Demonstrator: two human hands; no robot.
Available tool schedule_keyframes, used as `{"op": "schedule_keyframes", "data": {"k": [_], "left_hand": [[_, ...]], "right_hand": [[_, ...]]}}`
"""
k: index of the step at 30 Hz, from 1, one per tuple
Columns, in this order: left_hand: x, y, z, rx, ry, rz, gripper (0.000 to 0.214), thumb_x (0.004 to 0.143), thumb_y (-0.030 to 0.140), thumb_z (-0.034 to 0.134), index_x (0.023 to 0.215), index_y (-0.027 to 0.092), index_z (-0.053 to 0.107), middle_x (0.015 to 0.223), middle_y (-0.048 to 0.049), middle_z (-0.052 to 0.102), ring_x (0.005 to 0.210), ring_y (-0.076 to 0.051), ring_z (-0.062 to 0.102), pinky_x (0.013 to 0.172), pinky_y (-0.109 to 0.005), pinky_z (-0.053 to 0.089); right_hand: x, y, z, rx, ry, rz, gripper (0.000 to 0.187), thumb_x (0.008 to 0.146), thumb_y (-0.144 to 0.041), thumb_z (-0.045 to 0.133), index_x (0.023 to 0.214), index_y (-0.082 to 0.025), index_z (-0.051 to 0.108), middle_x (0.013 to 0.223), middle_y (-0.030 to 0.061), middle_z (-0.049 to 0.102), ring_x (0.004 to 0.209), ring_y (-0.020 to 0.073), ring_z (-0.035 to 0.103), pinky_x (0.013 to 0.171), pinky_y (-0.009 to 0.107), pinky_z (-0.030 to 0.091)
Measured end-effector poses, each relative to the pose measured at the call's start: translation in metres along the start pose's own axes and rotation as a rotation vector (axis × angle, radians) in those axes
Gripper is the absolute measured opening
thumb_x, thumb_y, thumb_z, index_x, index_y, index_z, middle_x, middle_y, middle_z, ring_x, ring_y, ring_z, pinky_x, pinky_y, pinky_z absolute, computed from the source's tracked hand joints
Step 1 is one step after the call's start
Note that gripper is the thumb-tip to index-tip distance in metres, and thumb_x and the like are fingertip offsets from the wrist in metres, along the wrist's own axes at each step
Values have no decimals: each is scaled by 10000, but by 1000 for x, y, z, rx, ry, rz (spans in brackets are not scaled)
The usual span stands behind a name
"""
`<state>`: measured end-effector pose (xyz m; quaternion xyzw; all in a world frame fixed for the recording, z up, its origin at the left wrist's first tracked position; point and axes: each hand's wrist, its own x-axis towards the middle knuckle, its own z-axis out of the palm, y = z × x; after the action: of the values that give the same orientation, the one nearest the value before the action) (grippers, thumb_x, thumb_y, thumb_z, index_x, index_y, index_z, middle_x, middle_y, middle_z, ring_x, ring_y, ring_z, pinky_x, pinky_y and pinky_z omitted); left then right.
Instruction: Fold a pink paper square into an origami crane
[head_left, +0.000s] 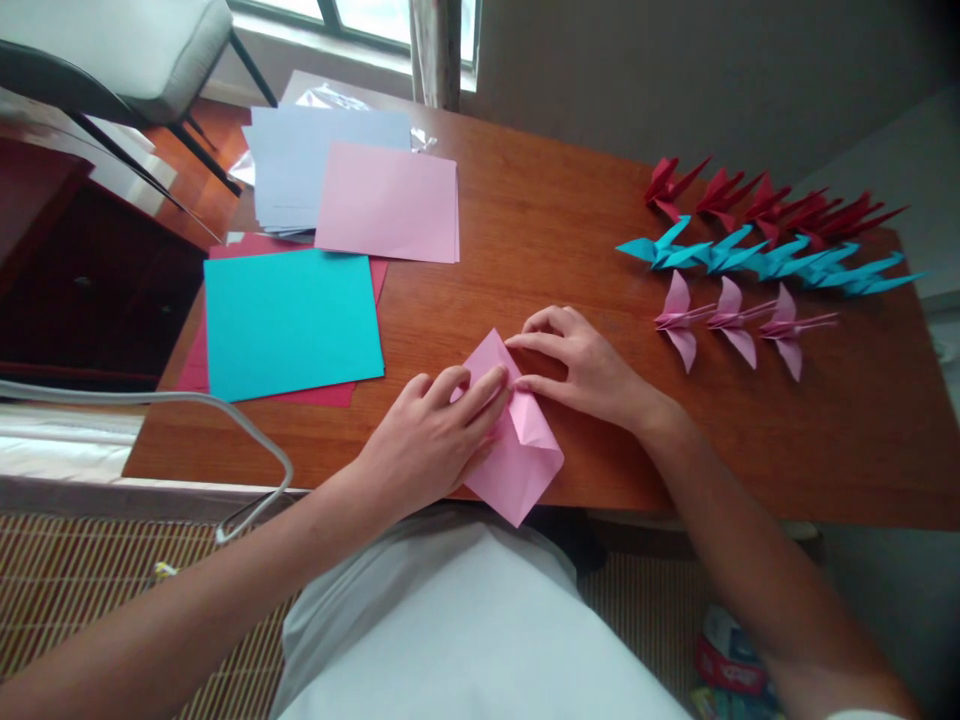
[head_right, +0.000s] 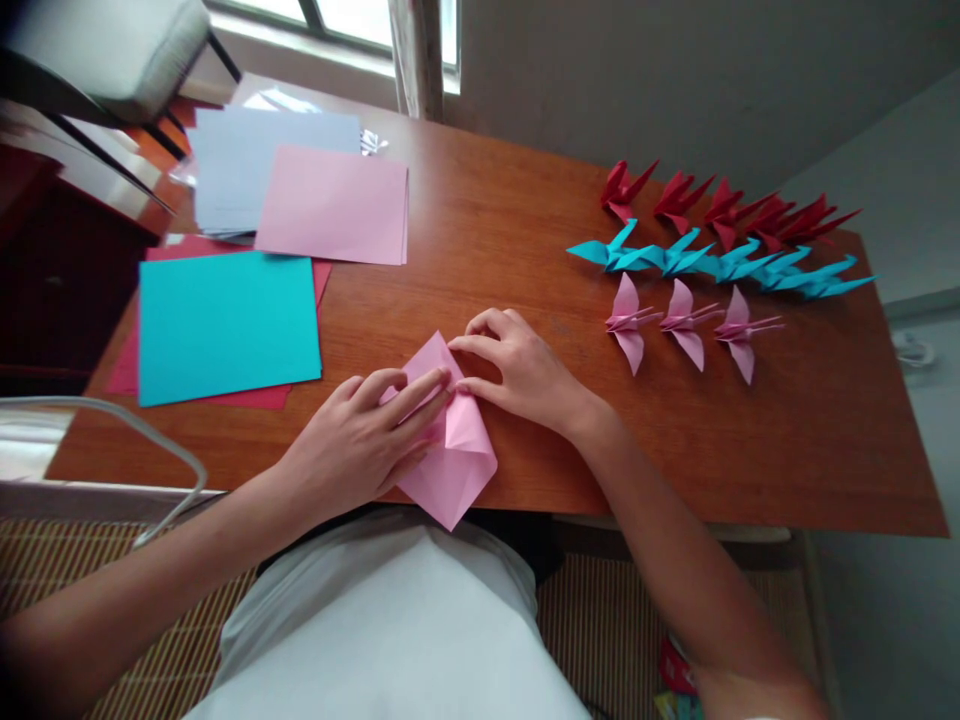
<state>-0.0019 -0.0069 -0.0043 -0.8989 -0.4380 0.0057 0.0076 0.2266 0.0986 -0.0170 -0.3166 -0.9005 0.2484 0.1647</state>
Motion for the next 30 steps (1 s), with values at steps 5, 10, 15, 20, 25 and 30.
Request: {"op": "schedule_keyframes", "data": {"k": [5,10,15,20,25,30], "left_hand": [[0,0,1,-10,2,-2,460,1056,358,426,1467,206,565,1612,-20,467,1186,-287,512,828,-434,490],[-1,0,1,-11,7,-2,489,1059,360,414,1511,200,515,1601,-22,483,1179,-284,512,825,-422,481],[-1,1,3,-13,25,-8,502,1051,364,432,1514,187,512,1624,-24,450,1192,-292,495,831,-432,481],[-2,0,5,-23,26,-2,499,1030,360,480,1505,214,528,1620,-50,450,1201,-302,502,835,-429,471],[-1,0,3,-28,5,-8,497,1041,353,449,1508,201,522,1622,-38,450,1200,-297,496,842,-428,468],[0,0,2,-39,7,-17,493,1055,357,416,1508,193,522,1618,-14,459,1198,-291,487,829,-428,470]], "right_hand": [[-5,5,-3,20,-25,-42,356,894,-358,749,1221,-232,689,1166,97,615,1102,267,571,1015,465,499],[0,4,0,18,32,-10,419,890,-377,754,1272,-237,653,1083,80,642,1040,270,586,958,456,511],[17,8,9,-36,82,45,482,927,-358,704,1376,-240,576,975,51,658,942,267,580,890,434,507],[41,13,9,-110,60,96,500,916,-409,708,1365,-227,585,985,58,680,982,288,586,898,435,494],[61,17,8,-156,58,132,506,903,-434,721,1345,-224,594,983,55,694,980,288,596,894,429,487],[63,20,10,-168,86,142,462,888,-469,733,1261,-214,637,954,49,682,939,276,601,858,407,485]]}}
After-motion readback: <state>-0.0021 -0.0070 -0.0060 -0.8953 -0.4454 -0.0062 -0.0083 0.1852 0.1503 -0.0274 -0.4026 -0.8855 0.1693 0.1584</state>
